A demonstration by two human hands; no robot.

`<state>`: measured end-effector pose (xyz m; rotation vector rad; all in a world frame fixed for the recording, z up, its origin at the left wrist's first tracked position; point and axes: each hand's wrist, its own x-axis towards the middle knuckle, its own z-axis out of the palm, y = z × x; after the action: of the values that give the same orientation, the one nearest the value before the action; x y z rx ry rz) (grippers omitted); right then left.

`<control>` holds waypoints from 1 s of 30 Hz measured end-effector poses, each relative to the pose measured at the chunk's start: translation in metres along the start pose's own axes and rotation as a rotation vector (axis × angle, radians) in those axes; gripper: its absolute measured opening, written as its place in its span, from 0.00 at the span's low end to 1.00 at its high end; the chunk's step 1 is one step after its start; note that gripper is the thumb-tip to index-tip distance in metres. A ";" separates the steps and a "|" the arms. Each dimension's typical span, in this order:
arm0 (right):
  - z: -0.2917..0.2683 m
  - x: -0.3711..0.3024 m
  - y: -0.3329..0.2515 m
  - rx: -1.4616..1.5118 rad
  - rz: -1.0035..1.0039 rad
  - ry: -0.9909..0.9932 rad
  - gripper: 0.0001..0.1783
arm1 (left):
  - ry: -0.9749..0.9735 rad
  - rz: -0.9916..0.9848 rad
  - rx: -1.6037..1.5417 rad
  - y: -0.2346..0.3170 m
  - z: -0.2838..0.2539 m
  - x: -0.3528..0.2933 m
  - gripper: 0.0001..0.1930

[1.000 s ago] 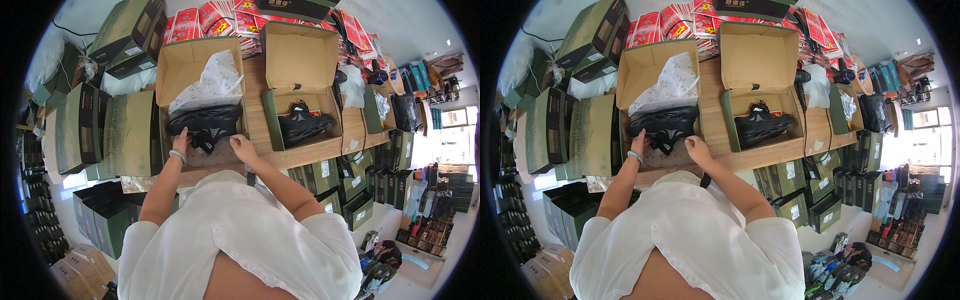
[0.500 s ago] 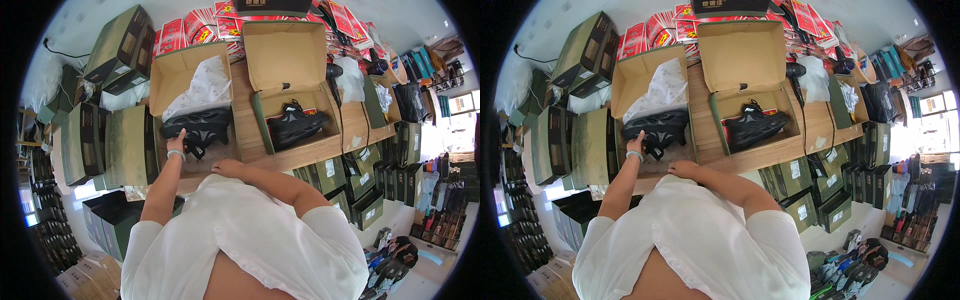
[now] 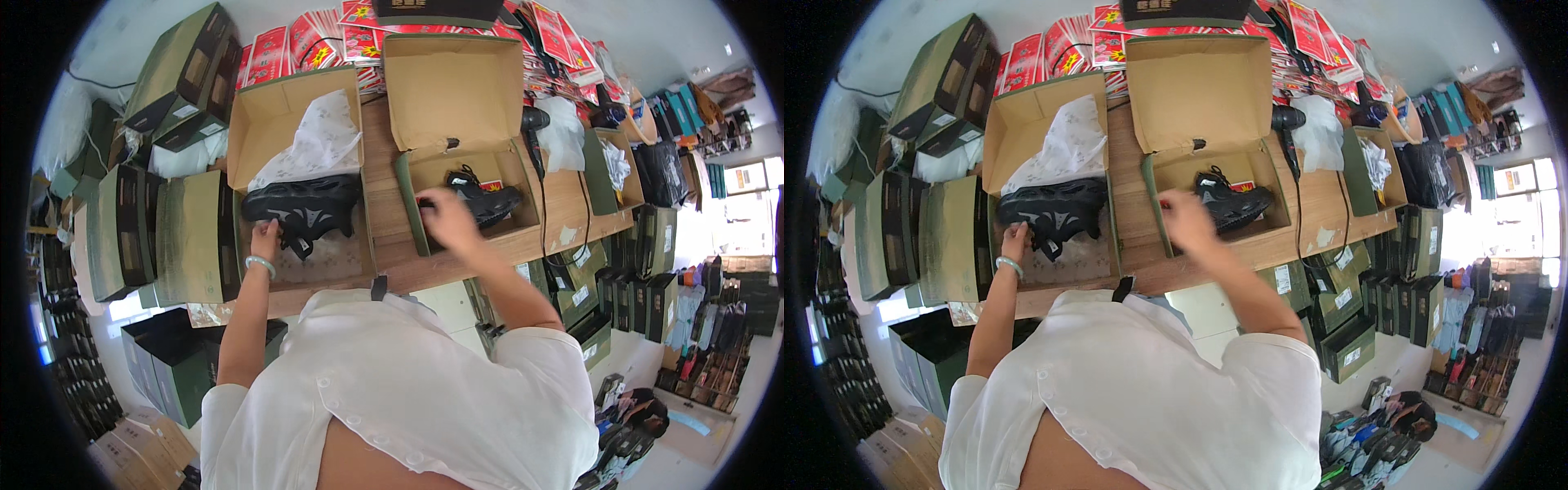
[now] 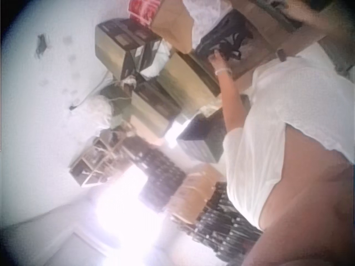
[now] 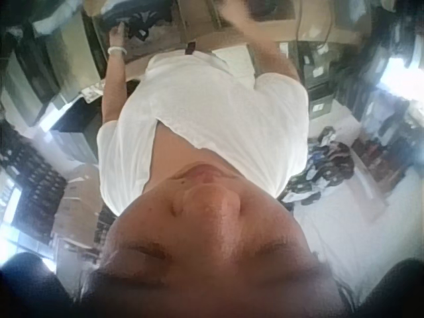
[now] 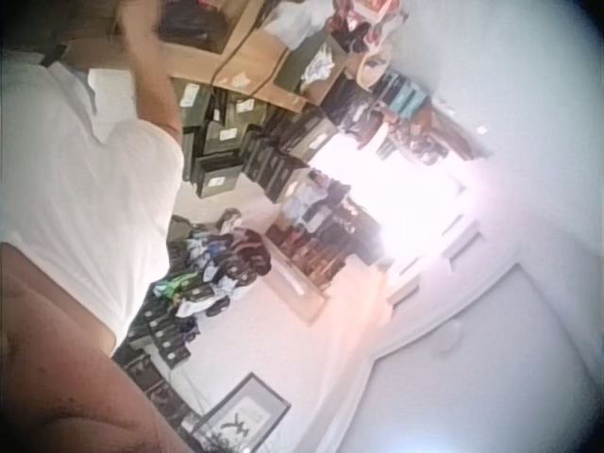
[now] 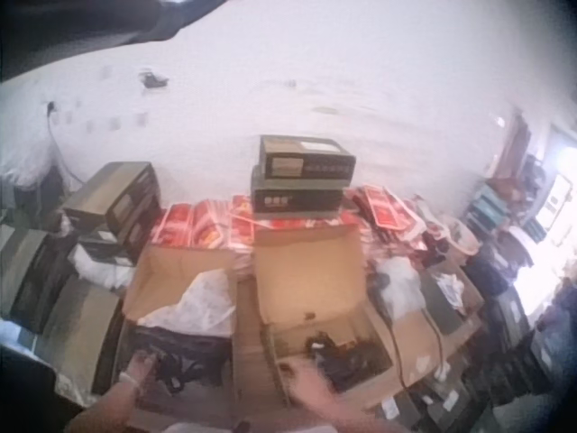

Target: The person packs shoes into green cardboard boxes, places tissue paper and red cards inside, closes the boxes, and uses a heat gun to apply labels. The packed boxes are then stacked on the floor.

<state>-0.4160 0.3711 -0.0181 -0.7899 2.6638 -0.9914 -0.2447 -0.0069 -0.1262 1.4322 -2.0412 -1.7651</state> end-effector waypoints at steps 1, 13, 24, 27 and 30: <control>-0.012 0.000 0.050 -0.318 -0.065 0.064 0.19 | 0.016 0.099 0.068 -0.010 -0.006 -0.009 0.21; -0.045 -0.017 0.150 -0.739 -0.010 -0.287 0.45 | -0.625 0.202 1.153 -0.017 -0.029 -0.086 0.26; -0.091 -0.008 -0.068 -0.029 0.027 0.024 0.32 | -0.983 0.016 1.112 -0.051 -0.023 -0.044 0.30; -0.048 0.006 -0.129 0.043 -0.072 -0.315 0.43 | -0.912 0.038 1.055 0.002 -0.031 -0.076 0.28; 0.022 0.031 -0.171 0.001 -0.177 -0.612 0.49 | -0.686 0.337 1.040 0.001 -0.044 -0.100 0.24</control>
<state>-0.3639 0.2339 0.0770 -1.1291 2.0945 -0.6433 -0.1631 0.0280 -0.0621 0.4222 -3.5894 -1.1181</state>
